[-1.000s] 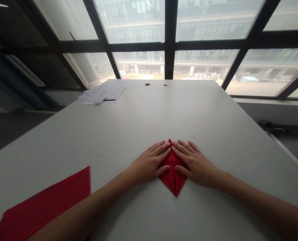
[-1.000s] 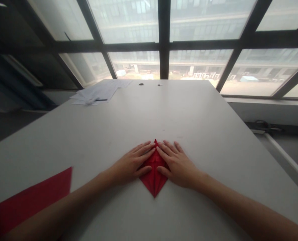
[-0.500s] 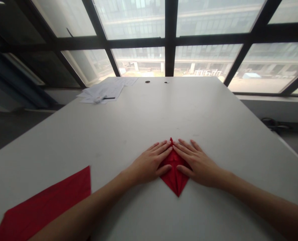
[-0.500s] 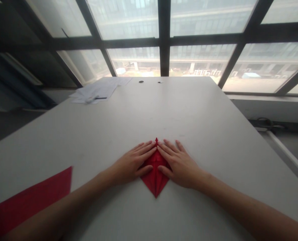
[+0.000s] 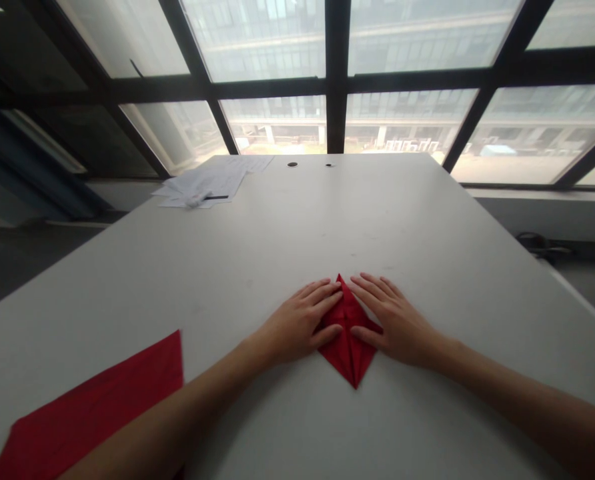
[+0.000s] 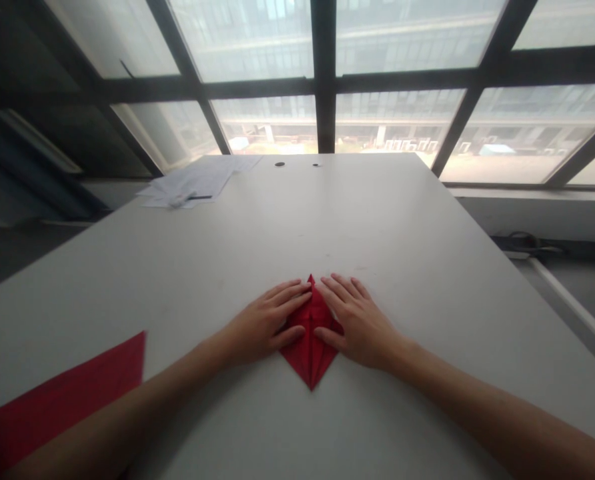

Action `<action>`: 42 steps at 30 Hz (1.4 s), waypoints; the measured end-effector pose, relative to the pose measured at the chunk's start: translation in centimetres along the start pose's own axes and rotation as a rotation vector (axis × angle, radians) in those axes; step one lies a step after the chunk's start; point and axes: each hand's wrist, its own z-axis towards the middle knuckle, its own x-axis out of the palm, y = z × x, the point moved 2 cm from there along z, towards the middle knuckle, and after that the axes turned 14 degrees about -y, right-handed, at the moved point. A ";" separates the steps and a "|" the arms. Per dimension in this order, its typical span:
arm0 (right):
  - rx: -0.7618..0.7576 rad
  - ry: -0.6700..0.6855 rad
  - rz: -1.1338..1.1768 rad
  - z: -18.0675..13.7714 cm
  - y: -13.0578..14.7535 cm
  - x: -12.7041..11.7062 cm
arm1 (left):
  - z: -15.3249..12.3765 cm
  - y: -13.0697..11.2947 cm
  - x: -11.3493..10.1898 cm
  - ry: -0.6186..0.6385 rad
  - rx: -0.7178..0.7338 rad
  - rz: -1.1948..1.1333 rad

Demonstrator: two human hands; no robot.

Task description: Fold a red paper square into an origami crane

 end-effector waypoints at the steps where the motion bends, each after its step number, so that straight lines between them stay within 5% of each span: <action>1: 0.012 -0.022 0.011 -0.1 -0.1 0.0 | 0.0 -0.1 -0.1 -0.005 -0.002 -0.006; 13: -0.049 0.039 0.044 -0.1 0.0 -0.3 | -0.1 -0.4 -0.4 -0.111 -0.033 -0.054; 19: 0.098 -0.124 0.077 0.1 -0.5 -0.6 | 0.0 -0.2 -0.5 -0.132 -0.046 -0.034; 29: 0.027 -0.091 0.137 0.1 -0.4 -0.6 | -0.1 0.2 0.1 -0.067 0.118 -0.085; 34: 0.078 -0.200 0.176 0.0 0.9 -1.4 | 0.0 0.1 -0.1 -0.085 0.082 -0.033; 42: -0.082 -0.124 -0.029 -0.1 2.0 -1.4 | 0.1 -0.1 -0.8 -0.109 0.028 0.027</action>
